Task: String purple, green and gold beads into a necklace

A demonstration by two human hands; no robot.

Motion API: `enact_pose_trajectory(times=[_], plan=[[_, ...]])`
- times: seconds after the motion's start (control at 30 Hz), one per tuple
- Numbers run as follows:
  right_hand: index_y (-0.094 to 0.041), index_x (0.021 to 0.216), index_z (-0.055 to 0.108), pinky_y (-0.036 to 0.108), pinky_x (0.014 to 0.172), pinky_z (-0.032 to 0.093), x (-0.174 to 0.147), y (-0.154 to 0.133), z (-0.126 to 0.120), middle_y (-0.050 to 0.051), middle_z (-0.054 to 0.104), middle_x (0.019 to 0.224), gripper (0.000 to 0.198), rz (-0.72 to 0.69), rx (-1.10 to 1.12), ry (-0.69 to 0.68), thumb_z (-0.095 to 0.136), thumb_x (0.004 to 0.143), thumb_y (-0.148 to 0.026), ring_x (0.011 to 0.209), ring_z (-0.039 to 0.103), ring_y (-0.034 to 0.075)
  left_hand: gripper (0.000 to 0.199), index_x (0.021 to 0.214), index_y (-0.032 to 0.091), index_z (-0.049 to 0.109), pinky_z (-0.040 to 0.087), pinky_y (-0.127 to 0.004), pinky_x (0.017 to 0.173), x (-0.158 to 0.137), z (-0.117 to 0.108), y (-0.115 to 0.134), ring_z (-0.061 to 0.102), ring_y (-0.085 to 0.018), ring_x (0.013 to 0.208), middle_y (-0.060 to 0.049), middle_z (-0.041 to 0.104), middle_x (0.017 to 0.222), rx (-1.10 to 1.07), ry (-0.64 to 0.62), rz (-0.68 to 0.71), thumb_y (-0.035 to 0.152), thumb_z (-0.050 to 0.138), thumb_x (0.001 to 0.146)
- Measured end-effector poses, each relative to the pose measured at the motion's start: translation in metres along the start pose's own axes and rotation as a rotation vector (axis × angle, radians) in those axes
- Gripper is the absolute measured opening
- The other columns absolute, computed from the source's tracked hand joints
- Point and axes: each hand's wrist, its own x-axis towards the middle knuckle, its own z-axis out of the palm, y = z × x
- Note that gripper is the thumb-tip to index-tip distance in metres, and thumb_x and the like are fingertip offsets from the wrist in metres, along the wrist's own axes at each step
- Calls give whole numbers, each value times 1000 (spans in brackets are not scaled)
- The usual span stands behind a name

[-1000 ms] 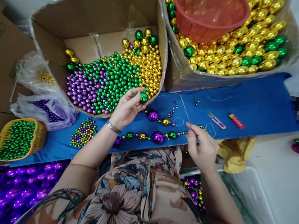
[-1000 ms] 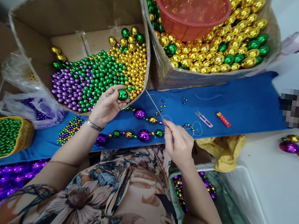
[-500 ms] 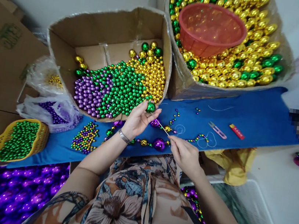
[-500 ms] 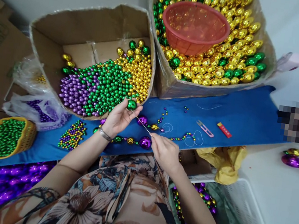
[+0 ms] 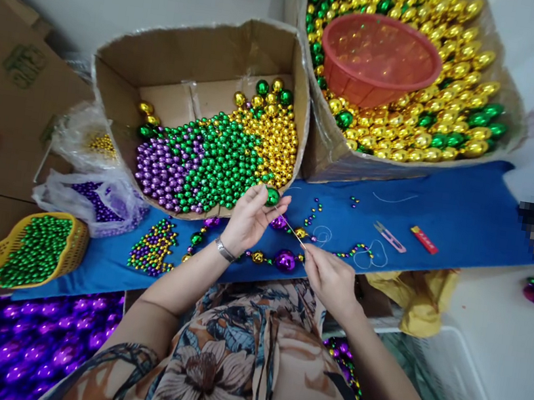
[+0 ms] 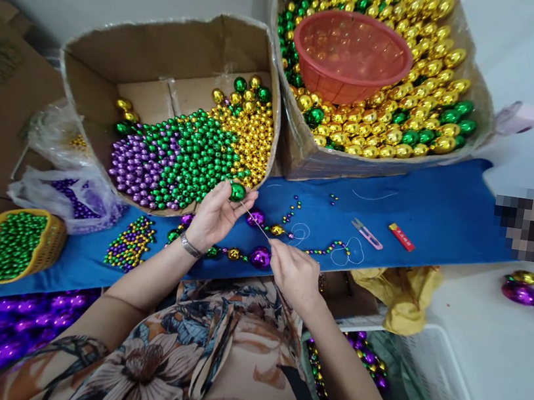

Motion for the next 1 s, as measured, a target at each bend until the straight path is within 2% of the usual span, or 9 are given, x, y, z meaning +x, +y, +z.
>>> enact_pose_trajectory(times=[0.23, 0.4, 0.57, 0.67, 0.83, 0.9, 1.0], plan=[[-19, 108, 68, 24, 76, 55, 4, 0, 4, 4, 77, 94, 21, -5, 36, 27, 50, 96, -19, 79, 74, 15, 37, 97, 21, 63, 55, -35, 90, -8, 2, -6, 72, -18, 91, -4, 71, 106, 25, -68, -48, 39, 84, 71], [-19, 109, 68, 25, 76, 55, 5, 2, 6, 5, 77, 93, 22, 0, -30, 21, 50, 97, -19, 80, 74, 16, 36, 97, 23, 64, 55, -37, 94, -10, -1, -9, 71, -19, 98, -3, 71, 107, 100, -81, 42, 36, 84, 70], [-17, 109, 66, 25, 77, 54, 7, 1, 8, 5, 77, 95, 20, -27, -2, 43, 52, 96, -17, 82, 74, 16, 36, 97, 22, 64, 56, -39, 91, -14, 0, -14, 72, -21, 95, -5, 69, 106, 142, -134, 6, 36, 84, 71], [-18, 108, 65, 25, 77, 54, 8, 2, 9, 4, 77, 96, 18, -37, -4, 59, 53, 95, -16, 81, 73, 16, 34, 99, 21, 63, 57, -38, 89, -15, -2, -18, 72, -20, 95, -5, 69, 108, 183, -172, 36, 35, 82, 74], [-17, 107, 65, 25, 77, 54, 10, 7, 7, 5, 76, 95, 17, -43, -17, 110, 53, 95, -16, 80, 73, 16, 39, 114, 21, 61, 59, -30, 82, -9, -17, -19, 69, -19, 103, -10, 67, 119, 404, -300, 168, 36, 76, 81], [-17, 105, 65, 25, 75, 53, 10, 10, 5, 5, 76, 91, 15, -39, -35, 126, 53, 95, -16, 78, 72, 16, 36, 116, 21, 61, 59, -28, 79, -1, -25, -12, 70, -17, 98, -10, 69, 115, 509, -258, 260, 38, 70, 86], [-17, 102, 65, 25, 72, 52, 9, 14, 3, 5, 76, 88, 13, -34, -51, 151, 54, 95, -16, 74, 71, 15, 27, 109, 19, 63, 58, -26, 77, 18, -39, 8, 70, -15, 91, -8, 71, 103, 754, -93, 460, 36, 66, 89]])
